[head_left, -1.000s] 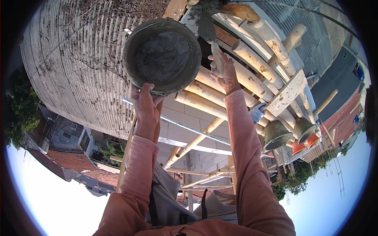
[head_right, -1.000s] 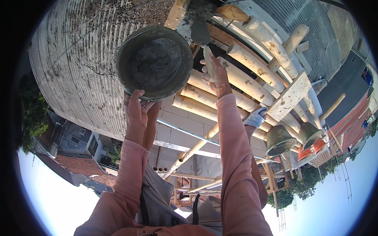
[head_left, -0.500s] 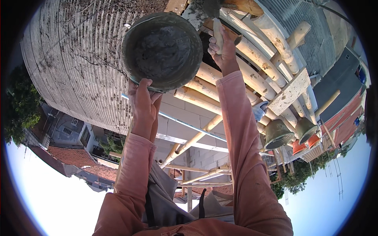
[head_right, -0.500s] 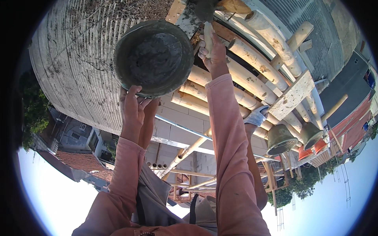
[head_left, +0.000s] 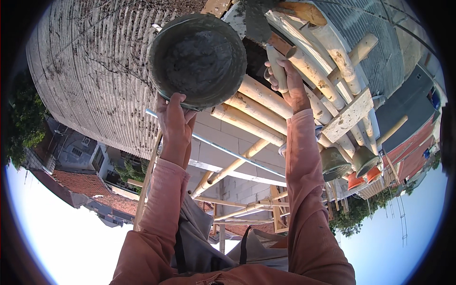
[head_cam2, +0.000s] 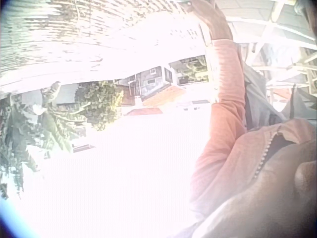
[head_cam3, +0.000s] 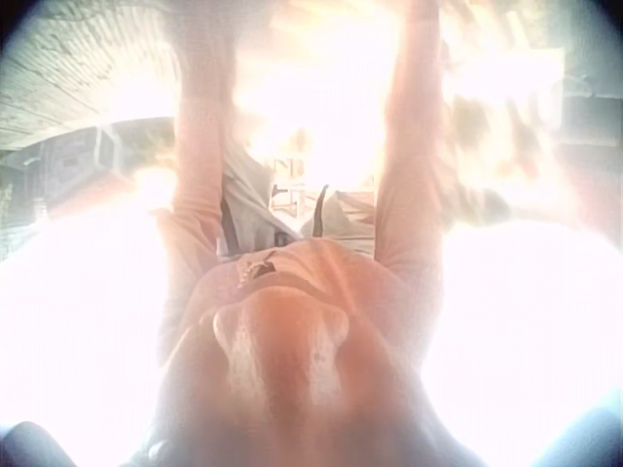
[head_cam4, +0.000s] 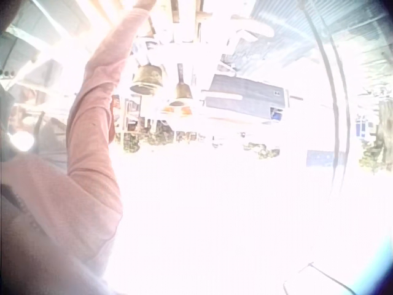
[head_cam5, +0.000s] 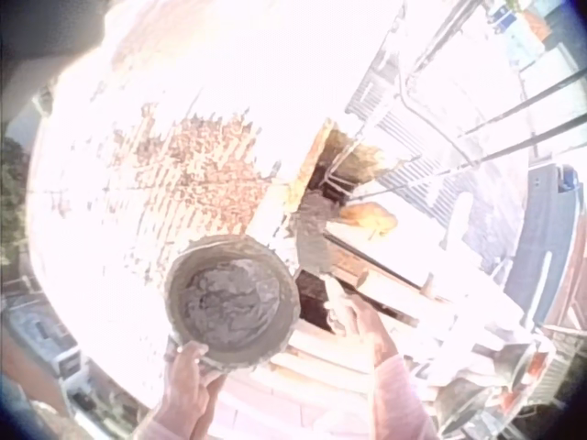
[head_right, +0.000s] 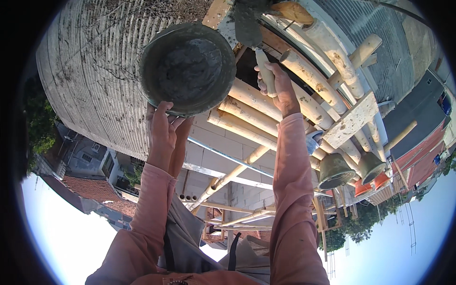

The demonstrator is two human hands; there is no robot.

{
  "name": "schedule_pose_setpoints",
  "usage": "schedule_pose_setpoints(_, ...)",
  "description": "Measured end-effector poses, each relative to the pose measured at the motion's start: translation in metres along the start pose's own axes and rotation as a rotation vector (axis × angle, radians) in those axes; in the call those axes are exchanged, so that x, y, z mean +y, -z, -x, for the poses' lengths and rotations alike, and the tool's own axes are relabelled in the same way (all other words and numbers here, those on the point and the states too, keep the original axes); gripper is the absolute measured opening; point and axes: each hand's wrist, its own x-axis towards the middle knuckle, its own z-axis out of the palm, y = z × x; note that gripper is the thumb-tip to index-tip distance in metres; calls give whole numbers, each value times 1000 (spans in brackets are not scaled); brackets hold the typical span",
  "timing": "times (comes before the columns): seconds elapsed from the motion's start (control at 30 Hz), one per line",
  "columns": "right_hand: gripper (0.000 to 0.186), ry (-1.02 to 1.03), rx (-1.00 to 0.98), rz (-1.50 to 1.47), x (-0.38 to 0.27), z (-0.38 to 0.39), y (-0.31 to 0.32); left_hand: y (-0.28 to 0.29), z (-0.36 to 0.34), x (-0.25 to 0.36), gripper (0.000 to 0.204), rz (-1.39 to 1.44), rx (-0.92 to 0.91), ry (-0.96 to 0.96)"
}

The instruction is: The person applies mortar from a bucket onto a structure using a trowel.

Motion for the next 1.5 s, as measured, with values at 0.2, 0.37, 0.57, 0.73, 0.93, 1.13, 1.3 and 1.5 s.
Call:
schedule_pose_setpoints(0.2,61,-132,135,758,8,-1,11,5,-4,0,66,-35,29,48)
schedule_pose_setpoints(0.37,62,-53,107,689,1,-33,19,2,-3,0,65,-19,36,62)
schedule_pose_setpoints(0.57,59,-121,96,548,20,10,-15,6,1,4,54,-7,50,49)
schedule_pose_setpoints(0.73,67,36,137,428,88,-2,-44,12,-3,7,66,4,53,77)
schedule_pose_setpoints(0.93,77,84,255,832,112,-87,-28,9,1,12,52,42,78,3)
schedule_pose_setpoints(1.13,62,268,395,755,127,-95,-3,13,-6,9,51,60,100,11)
schedule_pose_setpoints(1.3,78,188,547,945,118,-73,-39,18,-3,10,53,96,119,81)
schedule_pose_setpoints(1.5,71,300,604,979,116,-73,-18,8,-3,-3,57,134,27,104)
